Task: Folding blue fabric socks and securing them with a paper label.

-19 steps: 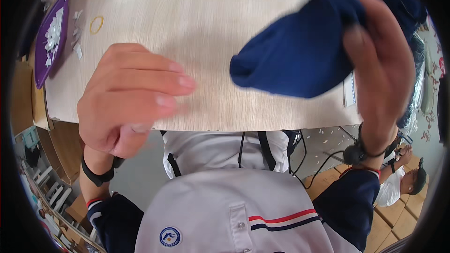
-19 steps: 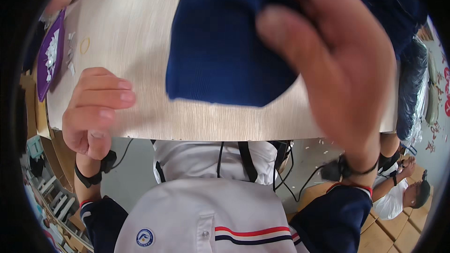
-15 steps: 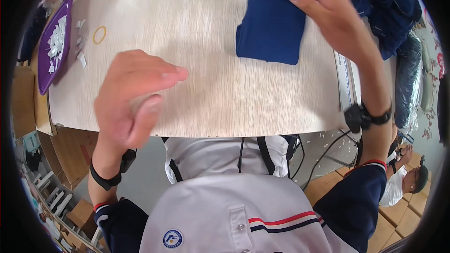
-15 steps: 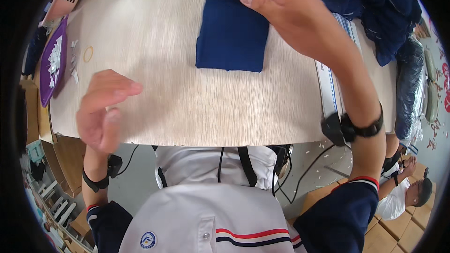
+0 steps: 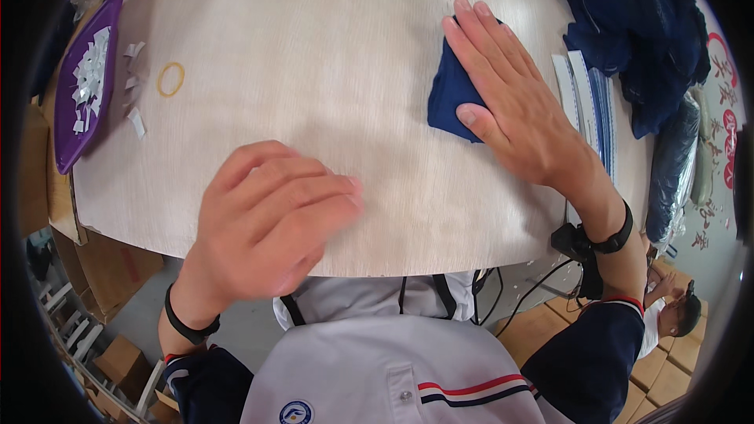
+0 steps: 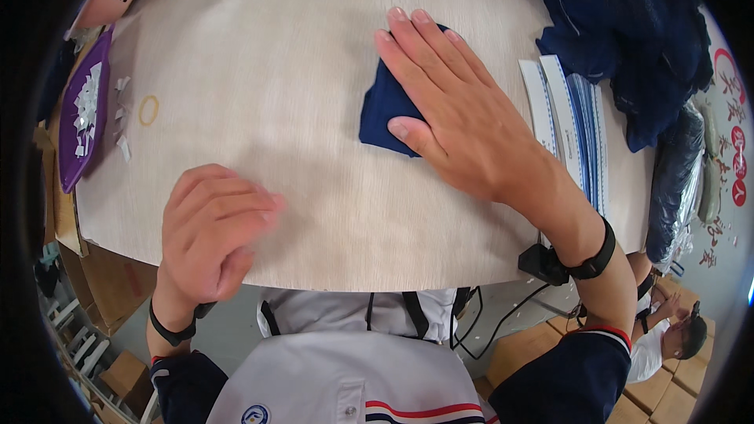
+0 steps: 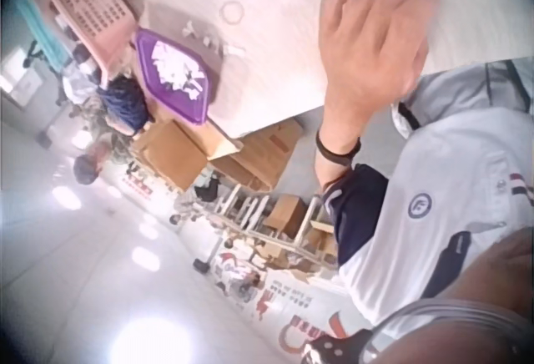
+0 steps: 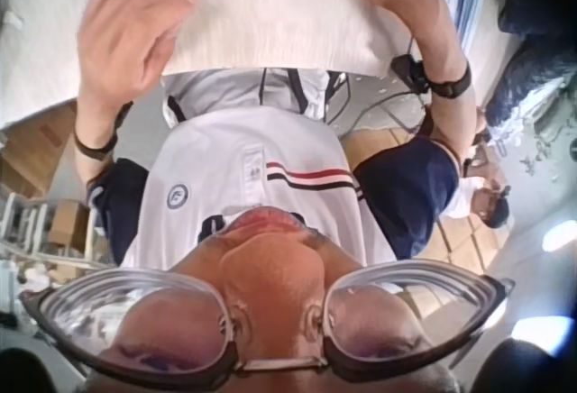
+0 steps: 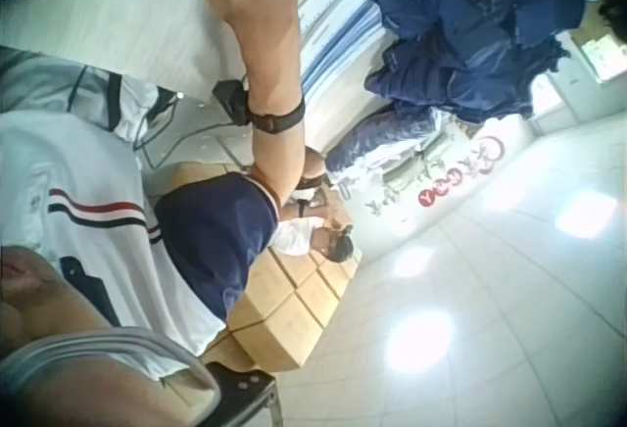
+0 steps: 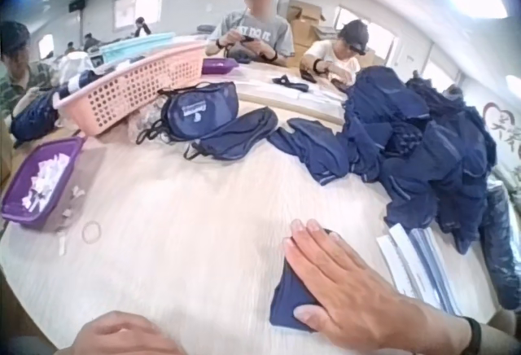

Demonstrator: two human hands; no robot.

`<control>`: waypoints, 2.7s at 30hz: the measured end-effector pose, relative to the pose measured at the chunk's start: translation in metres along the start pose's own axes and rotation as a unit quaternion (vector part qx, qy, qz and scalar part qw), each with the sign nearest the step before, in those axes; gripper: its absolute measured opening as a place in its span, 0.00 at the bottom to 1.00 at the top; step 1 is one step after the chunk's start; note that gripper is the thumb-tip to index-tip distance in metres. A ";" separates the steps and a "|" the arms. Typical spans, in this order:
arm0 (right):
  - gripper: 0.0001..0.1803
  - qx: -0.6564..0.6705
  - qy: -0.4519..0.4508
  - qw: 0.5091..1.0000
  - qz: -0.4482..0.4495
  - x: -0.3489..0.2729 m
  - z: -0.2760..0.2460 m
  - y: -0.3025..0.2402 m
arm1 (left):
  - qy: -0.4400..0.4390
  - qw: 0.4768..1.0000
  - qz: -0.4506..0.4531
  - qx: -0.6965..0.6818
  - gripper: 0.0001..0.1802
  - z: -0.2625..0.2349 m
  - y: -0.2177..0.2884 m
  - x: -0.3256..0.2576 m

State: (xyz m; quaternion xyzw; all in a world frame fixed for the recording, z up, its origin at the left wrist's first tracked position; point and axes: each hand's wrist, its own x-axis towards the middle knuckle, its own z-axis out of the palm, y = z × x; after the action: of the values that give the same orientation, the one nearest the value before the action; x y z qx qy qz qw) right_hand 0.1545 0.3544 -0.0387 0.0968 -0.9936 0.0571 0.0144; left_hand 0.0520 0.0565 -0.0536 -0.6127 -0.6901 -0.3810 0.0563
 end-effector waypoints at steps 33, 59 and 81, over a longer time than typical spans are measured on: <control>0.14 0.155 0.090 0.963 -0.199 0.001 -0.005 -0.047 | -0.005 0.997 -0.071 0.016 0.20 -0.018 0.004 0.014; 0.19 0.815 -0.207 0.498 0.212 -0.016 -0.006 -0.090 | -0.270 0.960 -0.072 -0.016 0.48 0.002 -0.003 0.037; 0.61 0.789 -0.323 0.522 0.030 -0.134 0.047 -0.171 | -0.172 0.983 -0.039 0.049 0.57 0.035 -0.012 0.040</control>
State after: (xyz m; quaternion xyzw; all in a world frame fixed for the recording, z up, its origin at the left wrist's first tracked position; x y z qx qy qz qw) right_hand 0.3182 0.2075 -0.0719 0.0507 -0.4812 0.7829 -0.3910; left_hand 0.0449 0.1098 -0.0622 -0.6381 -0.7308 -0.2376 -0.0478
